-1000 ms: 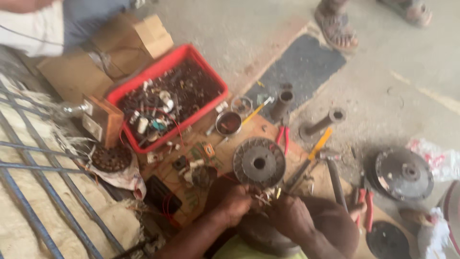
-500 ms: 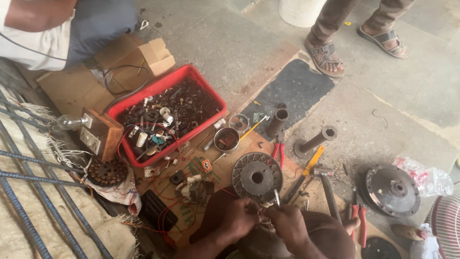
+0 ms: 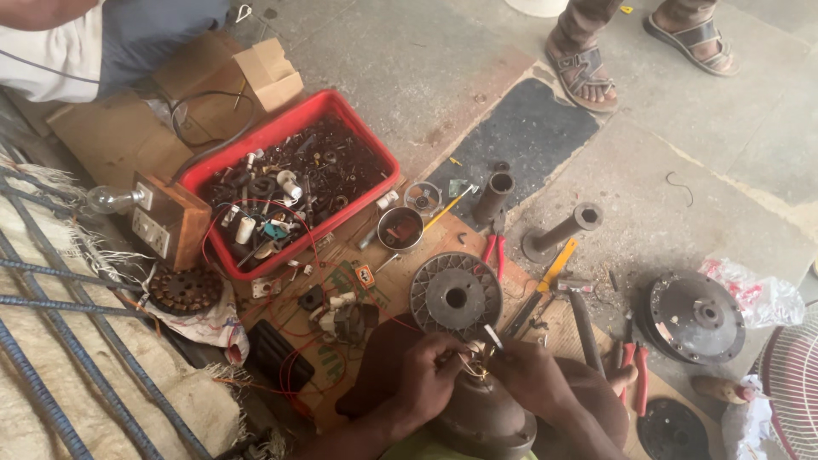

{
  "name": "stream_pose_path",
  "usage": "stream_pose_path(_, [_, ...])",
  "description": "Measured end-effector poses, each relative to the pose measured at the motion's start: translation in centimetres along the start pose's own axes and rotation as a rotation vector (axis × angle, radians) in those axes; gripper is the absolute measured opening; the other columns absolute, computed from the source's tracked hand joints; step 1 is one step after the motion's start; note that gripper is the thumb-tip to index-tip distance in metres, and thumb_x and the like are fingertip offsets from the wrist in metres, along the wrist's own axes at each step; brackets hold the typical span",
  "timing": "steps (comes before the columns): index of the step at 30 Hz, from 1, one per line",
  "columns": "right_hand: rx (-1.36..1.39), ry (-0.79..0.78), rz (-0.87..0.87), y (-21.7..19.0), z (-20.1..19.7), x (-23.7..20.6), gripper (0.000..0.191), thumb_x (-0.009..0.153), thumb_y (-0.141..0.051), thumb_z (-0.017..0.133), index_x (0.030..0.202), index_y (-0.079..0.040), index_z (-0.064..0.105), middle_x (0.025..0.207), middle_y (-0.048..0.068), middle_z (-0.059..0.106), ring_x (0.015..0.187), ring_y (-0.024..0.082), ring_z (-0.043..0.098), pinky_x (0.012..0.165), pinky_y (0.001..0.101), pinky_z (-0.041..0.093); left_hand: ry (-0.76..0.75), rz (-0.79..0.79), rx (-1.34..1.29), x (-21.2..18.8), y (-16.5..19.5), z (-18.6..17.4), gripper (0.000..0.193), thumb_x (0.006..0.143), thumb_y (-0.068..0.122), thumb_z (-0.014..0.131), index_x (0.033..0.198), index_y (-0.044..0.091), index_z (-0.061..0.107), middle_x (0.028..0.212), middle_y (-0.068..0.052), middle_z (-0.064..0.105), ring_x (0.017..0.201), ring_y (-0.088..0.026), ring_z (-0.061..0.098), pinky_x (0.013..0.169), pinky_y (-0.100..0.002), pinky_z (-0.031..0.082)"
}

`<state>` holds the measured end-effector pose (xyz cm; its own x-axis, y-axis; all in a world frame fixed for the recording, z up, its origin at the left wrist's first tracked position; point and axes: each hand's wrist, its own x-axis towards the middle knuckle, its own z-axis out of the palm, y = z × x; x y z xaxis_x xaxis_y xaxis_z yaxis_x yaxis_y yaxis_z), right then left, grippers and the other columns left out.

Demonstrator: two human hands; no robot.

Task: The person sits on the floor and uses a screwdriver to adjust wires and components on a fan motor. They search through a red bin of spare parts, retrieve a small component, and continue tightening connections on the motor.

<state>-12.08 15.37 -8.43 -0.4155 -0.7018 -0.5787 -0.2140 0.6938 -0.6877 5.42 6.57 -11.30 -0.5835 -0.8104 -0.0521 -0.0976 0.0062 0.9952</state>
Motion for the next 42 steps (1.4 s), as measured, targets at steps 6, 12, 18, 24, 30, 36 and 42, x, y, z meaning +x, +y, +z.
stream_pose_path(6, [-0.129,0.105,-0.205,2.2,1.4,1.3,0.019,0.084,-0.023,0.078,0.098,-0.012,0.083,0.075,0.009,0.079,0.065,0.011,0.072,0.062,0.033,0.058,-0.113,-0.15,-0.296,-0.1,0.7,0.0,0.008,0.093,0.0,0.069,0.1,0.004,0.071,0.089,-0.004,0.075,0.078,-0.009,0.07,0.071,-0.026,0.057])
stream_pose_path(12, [0.249,0.097,-0.138,2.9,0.0,-1.1,0.024,0.087,-0.013,0.073,0.11,-0.005,0.078,0.093,0.006,0.083,0.084,0.01,0.073,0.073,0.0295,0.059,-0.285,-0.201,0.44,0.6,4.2,-1.6,0.016,0.084,0.015,0.081,0.1,0.012,0.08,0.097,-0.008,0.079,0.082,-0.021,0.075,0.074,-0.032,0.058])
stream_pose_path(18, [0.459,0.082,-0.076,3.7,0.3,-3.5,0.024,0.094,-0.009,0.072,0.116,-0.003,0.076,0.102,0.007,0.078,0.086,0.01,0.066,0.075,0.0254,0.056,-0.513,0.262,0.271,2.6,2.5,-3.3,0.016,0.088,0.01,0.079,0.104,0.007,0.078,0.105,-0.011,0.078,0.093,-0.023,0.077,0.08,-0.032,0.06])
stream_pose_path(24, [0.556,0.075,-0.064,2.6,-0.7,-4.5,0.021,0.091,-0.01,0.072,0.11,-0.001,0.076,0.107,0.004,0.079,0.093,0.005,0.07,0.083,0.0219,0.058,-0.373,-0.471,-0.306,1.2,2.2,-3.2,0.013,0.098,0.01,0.071,0.107,0.002,0.074,0.092,-0.001,0.076,0.074,-0.003,0.062,0.062,-0.021,0.05])
stream_pose_path(30, [0.244,0.1,0.029,2.2,-1.5,-6.3,0.014,0.088,-0.013,0.077,0.099,-0.006,0.079,0.076,0.001,0.071,0.069,0.005,0.057,0.062,0.0256,0.047,-0.288,-0.447,-0.177,0.0,4.1,-0.5,0.02,0.093,0.01,0.074,0.112,0.003,0.076,0.081,0.001,0.072,0.061,-0.004,0.058,0.054,-0.022,0.047])
stream_pose_path(36, [0.073,0.199,0.051,2.6,-0.5,-7.5,0.016,0.087,-0.02,0.08,0.093,-0.005,0.078,0.066,0.006,0.066,0.06,0.008,0.054,0.056,0.0296,0.046,-0.32,0.058,0.125,-0.2,5.0,1.1,0.016,0.091,0.003,0.075,0.106,-0.002,0.078,0.086,-0.009,0.074,0.077,-0.013,0.07,0.071,-0.027,0.055])
stream_pose_path(42, [0.058,0.241,-0.183,3.6,0.0,-8.0,0.014,0.088,-0.012,0.077,0.1,-0.005,0.077,0.078,0.008,0.067,0.064,0.013,0.058,0.058,0.031,0.047,-0.324,-0.001,0.24,-0.8,5.0,1.7,0.016,0.087,0.006,0.075,0.101,0.0,0.078,0.091,-0.015,0.077,0.077,-0.017,0.076,0.067,-0.028,0.058])
